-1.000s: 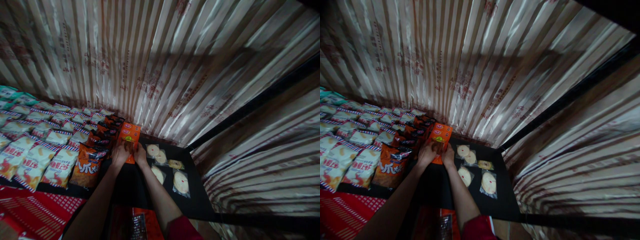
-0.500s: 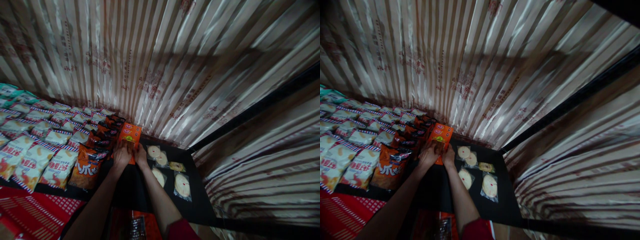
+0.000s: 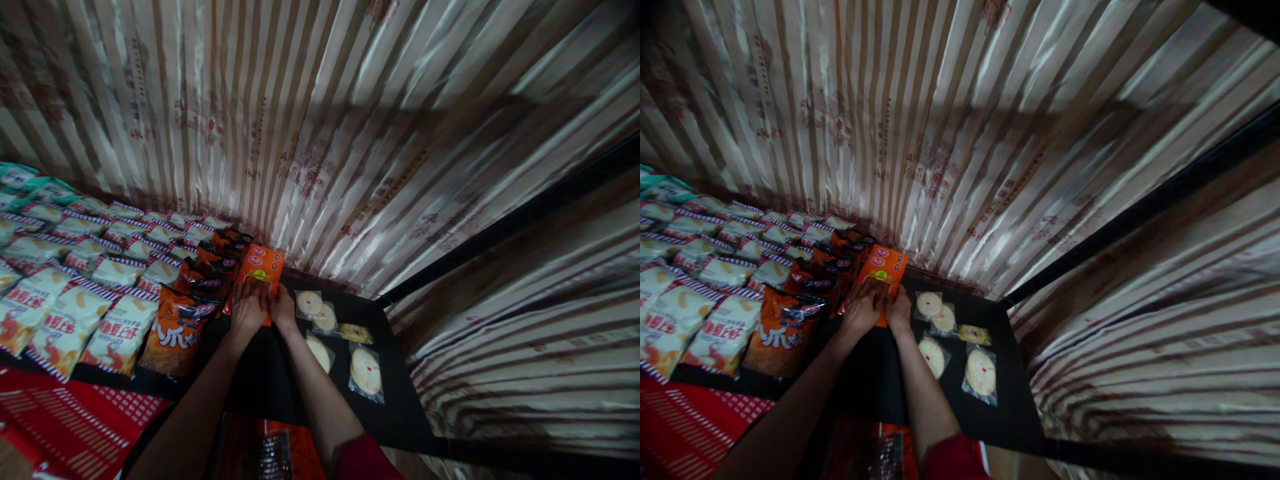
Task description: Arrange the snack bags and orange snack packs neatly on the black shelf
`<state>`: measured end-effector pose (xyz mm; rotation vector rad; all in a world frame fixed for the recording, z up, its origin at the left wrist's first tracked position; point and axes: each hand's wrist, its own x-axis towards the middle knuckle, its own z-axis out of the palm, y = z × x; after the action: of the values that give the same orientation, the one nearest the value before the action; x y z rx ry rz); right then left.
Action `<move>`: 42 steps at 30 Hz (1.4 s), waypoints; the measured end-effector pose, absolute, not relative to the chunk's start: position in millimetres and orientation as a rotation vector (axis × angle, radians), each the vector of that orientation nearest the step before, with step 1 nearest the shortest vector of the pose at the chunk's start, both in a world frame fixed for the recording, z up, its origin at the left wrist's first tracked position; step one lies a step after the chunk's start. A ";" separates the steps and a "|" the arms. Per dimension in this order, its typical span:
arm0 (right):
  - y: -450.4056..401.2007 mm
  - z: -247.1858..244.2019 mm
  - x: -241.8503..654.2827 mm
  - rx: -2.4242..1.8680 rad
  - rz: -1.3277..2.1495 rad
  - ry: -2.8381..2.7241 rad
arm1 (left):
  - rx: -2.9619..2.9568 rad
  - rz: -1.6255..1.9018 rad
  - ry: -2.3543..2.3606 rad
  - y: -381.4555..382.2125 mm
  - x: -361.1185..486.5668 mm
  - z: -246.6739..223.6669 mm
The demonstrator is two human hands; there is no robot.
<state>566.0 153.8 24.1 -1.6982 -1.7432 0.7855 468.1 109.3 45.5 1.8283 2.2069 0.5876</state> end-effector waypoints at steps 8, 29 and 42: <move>153.9 20.4 565.3 -1.700 0.719 -1.762 | 1.835 0.593 2.178 108.7 470.2 42.1; 143.0 44.4 556.2 -2.038 0.367 -2.044 | 1.838 0.508 2.169 107.7 470.4 42.3; 145.2 34.7 558.7 -1.956 0.344 -2.021 | 1.820 0.481 2.171 107.0 471.5 48.3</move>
<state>558.7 145.2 34.7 -1.9561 -2.0210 0.3438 471.5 107.0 48.3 1.8200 2.1706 0.4814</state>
